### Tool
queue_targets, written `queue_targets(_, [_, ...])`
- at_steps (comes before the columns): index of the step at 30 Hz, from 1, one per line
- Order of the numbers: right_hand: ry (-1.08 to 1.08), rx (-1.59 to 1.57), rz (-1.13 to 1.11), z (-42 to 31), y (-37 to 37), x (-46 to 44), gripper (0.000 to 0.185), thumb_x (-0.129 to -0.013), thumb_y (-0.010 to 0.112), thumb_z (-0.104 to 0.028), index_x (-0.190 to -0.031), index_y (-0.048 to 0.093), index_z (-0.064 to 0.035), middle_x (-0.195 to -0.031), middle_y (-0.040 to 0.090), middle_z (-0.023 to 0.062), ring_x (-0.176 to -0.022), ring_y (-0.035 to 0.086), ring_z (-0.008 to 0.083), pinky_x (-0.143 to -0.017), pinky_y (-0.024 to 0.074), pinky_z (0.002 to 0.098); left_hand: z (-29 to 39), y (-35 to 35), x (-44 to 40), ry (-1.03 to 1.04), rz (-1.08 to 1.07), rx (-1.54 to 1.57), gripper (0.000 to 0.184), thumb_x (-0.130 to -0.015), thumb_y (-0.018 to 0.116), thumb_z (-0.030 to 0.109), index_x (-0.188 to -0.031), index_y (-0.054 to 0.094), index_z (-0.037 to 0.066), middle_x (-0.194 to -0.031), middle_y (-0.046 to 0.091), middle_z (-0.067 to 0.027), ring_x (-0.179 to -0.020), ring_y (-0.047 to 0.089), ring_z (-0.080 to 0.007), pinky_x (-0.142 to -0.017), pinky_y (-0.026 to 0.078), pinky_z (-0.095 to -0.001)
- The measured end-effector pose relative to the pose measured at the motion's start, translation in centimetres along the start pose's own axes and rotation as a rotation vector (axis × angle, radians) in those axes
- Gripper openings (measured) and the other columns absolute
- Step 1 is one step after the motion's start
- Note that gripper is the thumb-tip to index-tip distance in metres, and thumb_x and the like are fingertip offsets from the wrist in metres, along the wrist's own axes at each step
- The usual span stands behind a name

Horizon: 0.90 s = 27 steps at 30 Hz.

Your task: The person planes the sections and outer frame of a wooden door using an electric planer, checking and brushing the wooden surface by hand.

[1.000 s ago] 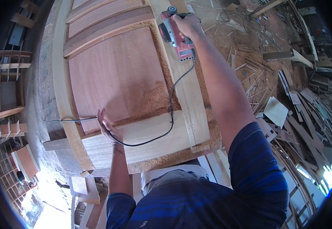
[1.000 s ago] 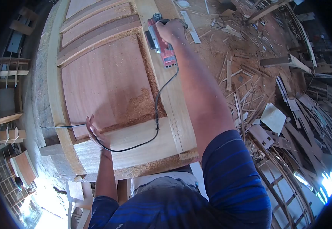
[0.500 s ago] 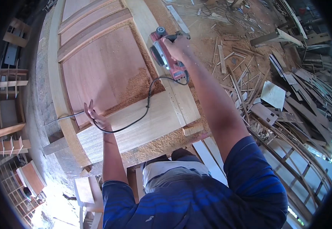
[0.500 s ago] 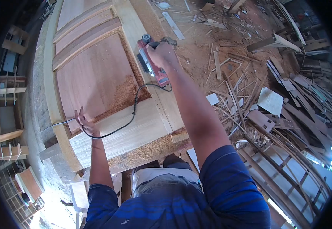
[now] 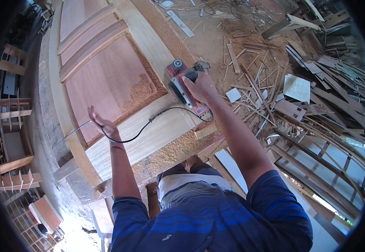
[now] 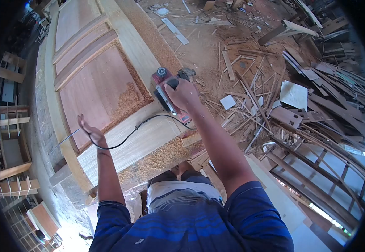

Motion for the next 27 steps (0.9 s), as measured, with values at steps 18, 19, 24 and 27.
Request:
queue_targets(18, [0.074, -0.075, -0.009, 9.0, -7.0, 22.9, 0.039, -0.098, 0.079, -0.037, -0.119, 0.080, -0.0040, -0.106, 0.075, 0.0282, -0.101, 0.073, 0.0462, -0.090, 0.0577, 0.0506, -4.8, 2.4, 6.1, 0.241, -0.133, -0.525, 0.068, -0.120, 0.038, 0.050, -0.161, 0.049, -0.002, -0.167, 0.051, -0.0218, -0.162, 0.035, -0.0429, -0.138, 0.010, -0.0642])
queue_targets(19, [0.094, -0.097, -0.031, 9.8, -7.2, 24.2, 0.040, -0.097, 0.080, -0.037, -0.119, 0.080, -0.0034, -0.107, 0.074, 0.0279, -0.101, 0.072, 0.0456, -0.090, 0.0574, 0.0505, -4.7, 2.4, 6.1, 0.239, -0.135, -0.518, 0.066, -0.119, 0.040, 0.047, -0.161, 0.049, -0.003, -0.167, 0.051, -0.0219, -0.163, 0.034, -0.0431, -0.138, 0.010, -0.0638])
queue_targets(24, [0.227, -0.075, 0.049, 11.8, -8.8, 29.6, 0.043, -0.095, 0.082, -0.039, -0.117, 0.079, -0.0017, -0.105, 0.074, 0.0252, -0.091, 0.073, 0.0429, -0.084, 0.0574, 0.0503, -4.1, 2.4, 6.2, 0.233, -0.150, -0.540, 0.065, -0.119, 0.040, 0.046, -0.161, 0.049, -0.002, -0.166, 0.052, -0.0216, -0.164, 0.034, -0.0397, -0.139, 0.009, -0.0619])
queue_targets(27, [0.268, -0.090, 0.049, 11.5, -8.7, 29.6, 0.043, -0.095, 0.083, -0.039, -0.115, 0.079, -0.0014, -0.101, 0.074, 0.0239, -0.086, 0.073, 0.0433, -0.081, 0.0572, 0.0509, -4.0, 2.5, 6.4, 0.211, -0.160, -0.564, 0.064, -0.119, 0.040, 0.046, -0.161, 0.048, -0.002, -0.165, 0.053, -0.0210, -0.164, 0.034, -0.0383, -0.140, 0.009, -0.0609])
Point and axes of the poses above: each hand's wrist, its own x-axis away from the middle knuckle, its own y-axis out of the palm, z = x × y, the point moved 7 cm from there along -x, towards the middle knuckle
